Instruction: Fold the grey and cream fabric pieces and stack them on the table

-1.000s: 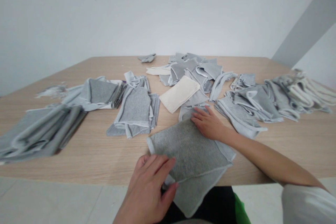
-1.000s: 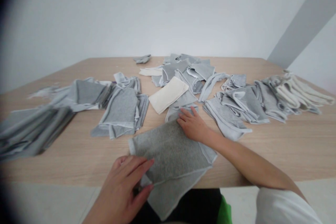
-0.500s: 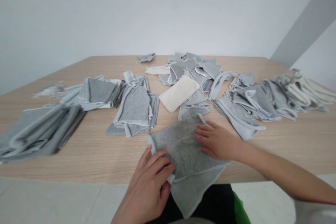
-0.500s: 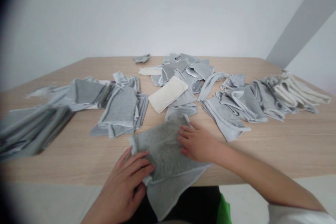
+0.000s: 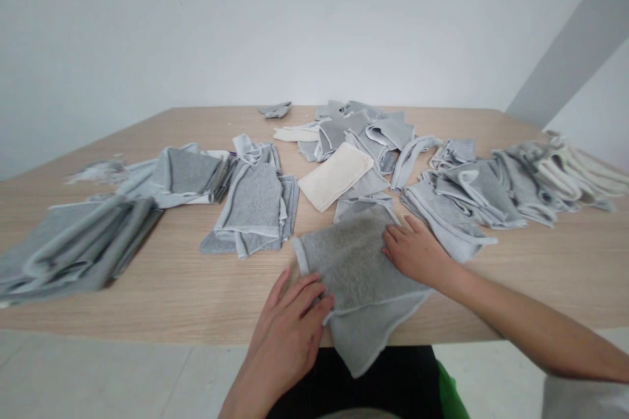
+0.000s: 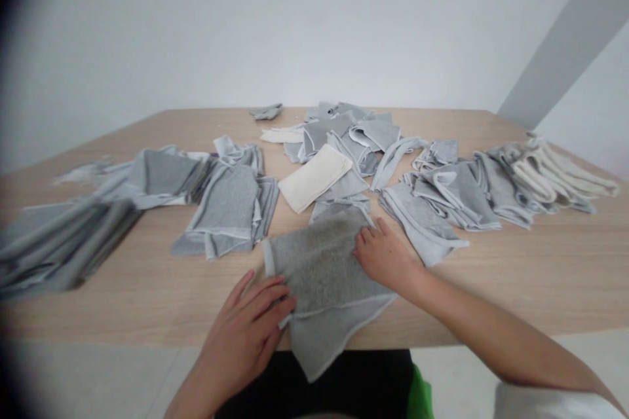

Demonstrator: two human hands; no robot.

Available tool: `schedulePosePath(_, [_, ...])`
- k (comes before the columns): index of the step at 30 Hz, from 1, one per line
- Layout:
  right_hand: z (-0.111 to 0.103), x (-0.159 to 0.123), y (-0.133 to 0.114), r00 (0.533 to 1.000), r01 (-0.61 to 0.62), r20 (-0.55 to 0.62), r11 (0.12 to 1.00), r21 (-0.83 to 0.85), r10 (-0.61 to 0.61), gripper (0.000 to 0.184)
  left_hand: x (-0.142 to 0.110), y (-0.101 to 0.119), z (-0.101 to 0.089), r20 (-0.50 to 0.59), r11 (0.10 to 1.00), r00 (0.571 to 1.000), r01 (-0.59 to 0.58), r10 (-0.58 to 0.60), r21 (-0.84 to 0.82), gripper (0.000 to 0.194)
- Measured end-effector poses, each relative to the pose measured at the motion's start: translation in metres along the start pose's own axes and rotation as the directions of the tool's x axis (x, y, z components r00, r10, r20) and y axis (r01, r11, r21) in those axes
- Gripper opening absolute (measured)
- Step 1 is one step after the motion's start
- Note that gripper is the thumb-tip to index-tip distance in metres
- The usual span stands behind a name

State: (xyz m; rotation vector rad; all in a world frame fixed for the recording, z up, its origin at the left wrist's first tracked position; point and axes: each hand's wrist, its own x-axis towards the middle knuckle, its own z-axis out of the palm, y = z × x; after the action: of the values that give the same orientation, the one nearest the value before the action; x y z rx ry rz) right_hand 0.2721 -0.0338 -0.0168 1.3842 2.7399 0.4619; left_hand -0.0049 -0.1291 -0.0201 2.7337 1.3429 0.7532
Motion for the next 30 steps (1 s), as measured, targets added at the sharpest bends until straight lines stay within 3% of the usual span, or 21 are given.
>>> schedulePosePath(4, [0.005, 0.009, 0.008, 0.999, -0.028, -0.040, 1.000, -0.001, 0.028, 0.032, 0.005, 0.000, 0.006, -0.036, 1.000, 0.999, 0.012, -0.011, 0.013, 0.031])
schedulePosePath(7, [-0.005, 0.002, 0.000, 0.993, 0.020, -0.117, 1.000, 0.012, -0.019, 0.035, 0.007, -0.001, 0.008, -0.041, 1.000, 0.999, 0.023, -0.022, 0.017, 0.029])
schedulePosePath(12, [-0.022, -0.044, -0.049, 0.956, 0.205, -0.250, 0.960, 0.189, -0.154, 0.041, 0.010, 0.000, 0.010, -0.066, 0.999, 0.998, 0.020, -0.018, 0.030, 0.028])
schedulePosePath(14, [-0.021, -0.061, -0.070, 0.939, 0.305, -0.245, 0.915, 0.263, -0.243, 0.047, 0.011, 0.000, 0.010, -0.064, 0.999, 0.998, 0.016, -0.014, 0.042, 0.026])
schedulePosePath(17, [-0.016, -0.073, -0.086, 0.926, 0.361, -0.224, 0.885, 0.295, -0.303, 0.042, 0.013, 0.000, 0.013, -0.066, 0.997, 0.998, 0.005, 0.000, 0.077, 0.023])
schedulePosePath(24, [-0.007, -0.064, -0.079, 0.891, 0.436, -0.268, 0.856, 0.278, -0.367, 0.044, 0.011, -0.002, 0.023, -0.118, 0.979, 0.992, 0.072, -0.050, 0.192, 0.009])
schedulePosePath(30, [-0.004, -0.058, -0.093, 0.886, 0.412, -0.338, 0.874, 0.258, -0.318, 0.036, 0.012, 0.001, 0.024, -0.186, 0.975, 0.978, 0.129, -0.095, 0.182, 0.020])
